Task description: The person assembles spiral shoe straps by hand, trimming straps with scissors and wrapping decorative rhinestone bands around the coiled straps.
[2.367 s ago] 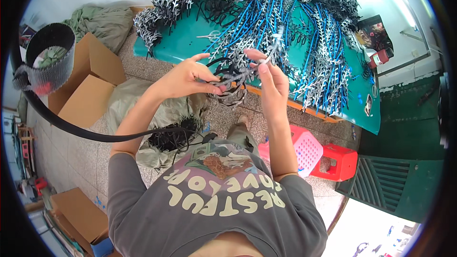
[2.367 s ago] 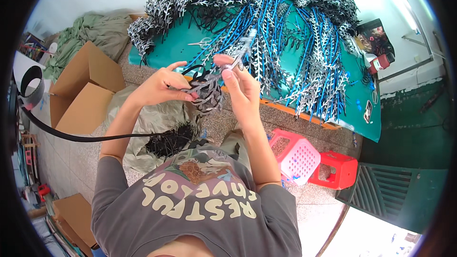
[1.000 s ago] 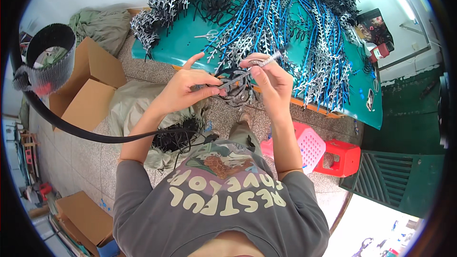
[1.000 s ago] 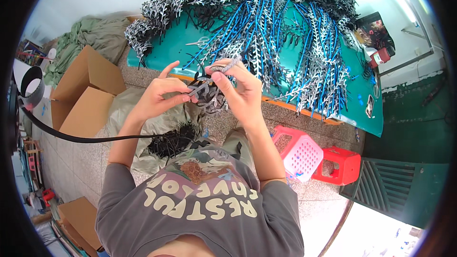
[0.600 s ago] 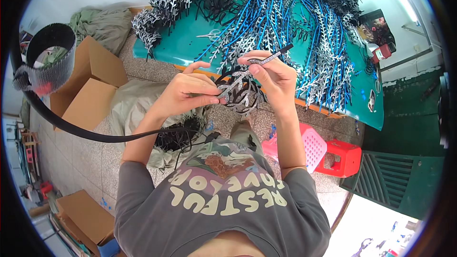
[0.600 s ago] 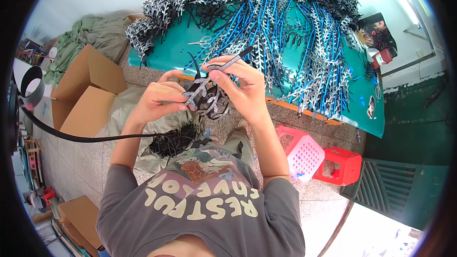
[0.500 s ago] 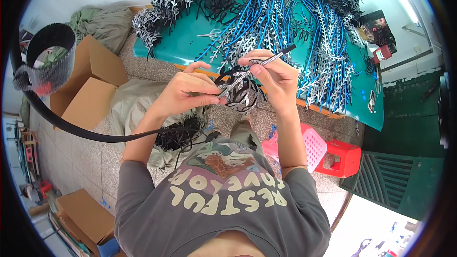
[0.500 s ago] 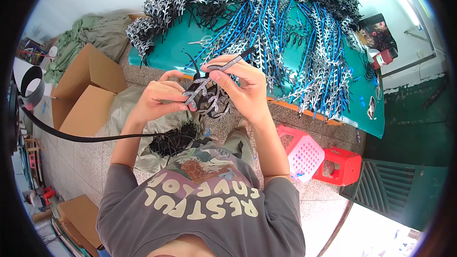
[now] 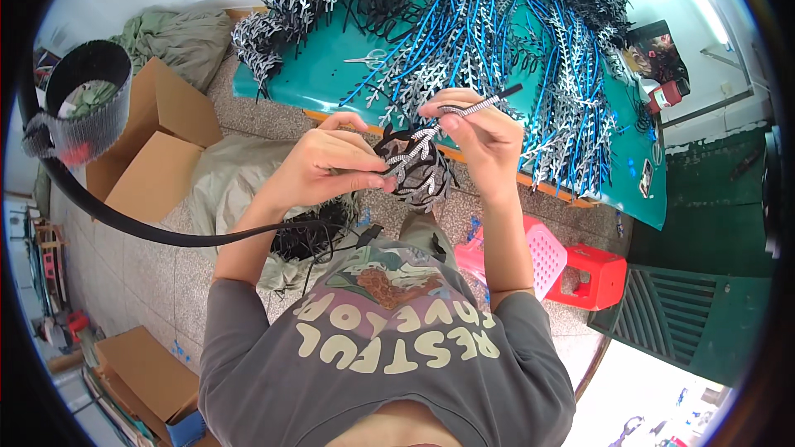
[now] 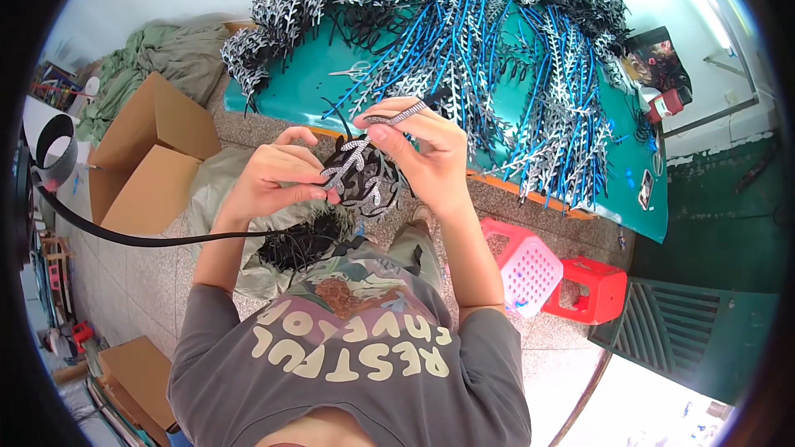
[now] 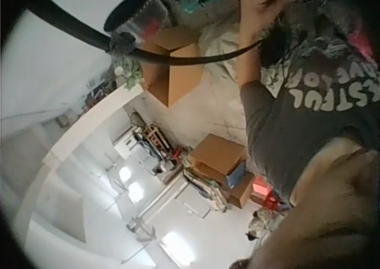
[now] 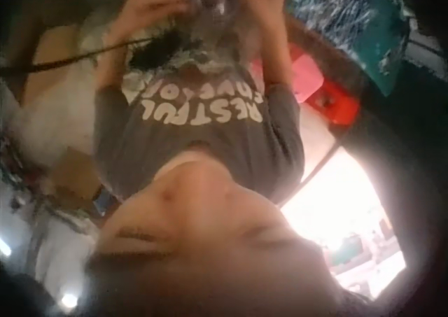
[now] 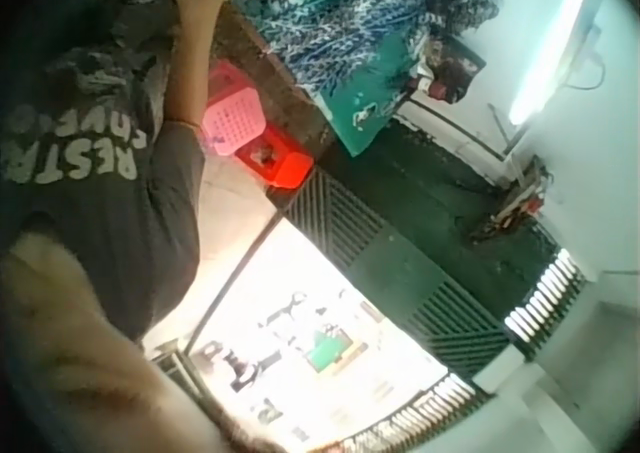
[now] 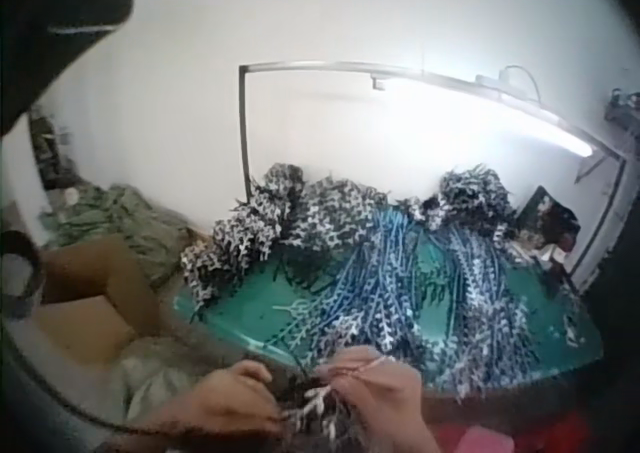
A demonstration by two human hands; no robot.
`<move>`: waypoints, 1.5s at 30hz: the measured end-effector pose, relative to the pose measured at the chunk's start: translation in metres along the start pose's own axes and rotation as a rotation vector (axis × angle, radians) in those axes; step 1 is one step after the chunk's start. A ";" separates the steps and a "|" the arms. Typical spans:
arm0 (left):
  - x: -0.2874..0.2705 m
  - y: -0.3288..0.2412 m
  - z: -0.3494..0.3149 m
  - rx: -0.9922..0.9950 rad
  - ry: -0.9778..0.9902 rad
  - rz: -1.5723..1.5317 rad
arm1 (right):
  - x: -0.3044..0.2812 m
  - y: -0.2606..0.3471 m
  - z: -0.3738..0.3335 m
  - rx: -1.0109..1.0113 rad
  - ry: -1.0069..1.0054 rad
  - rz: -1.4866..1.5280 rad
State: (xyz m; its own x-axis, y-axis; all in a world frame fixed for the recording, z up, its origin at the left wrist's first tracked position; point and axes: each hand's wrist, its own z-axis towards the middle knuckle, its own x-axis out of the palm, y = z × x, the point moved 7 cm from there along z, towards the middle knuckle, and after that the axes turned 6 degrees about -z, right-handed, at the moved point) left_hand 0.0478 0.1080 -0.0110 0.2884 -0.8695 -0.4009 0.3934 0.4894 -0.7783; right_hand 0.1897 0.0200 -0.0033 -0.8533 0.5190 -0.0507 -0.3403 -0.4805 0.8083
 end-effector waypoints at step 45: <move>0.007 0.000 0.000 -0.142 -0.025 -0.099 | 0.000 -0.001 -0.007 -0.037 -0.170 -0.147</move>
State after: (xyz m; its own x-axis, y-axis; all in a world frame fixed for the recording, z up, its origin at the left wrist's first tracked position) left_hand 0.0497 0.1022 -0.0133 0.2768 -0.9101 -0.3083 0.2943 0.3857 -0.8744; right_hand 0.1870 0.0159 -0.0078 -0.7156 0.6955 -0.0646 -0.4730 -0.4145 0.7775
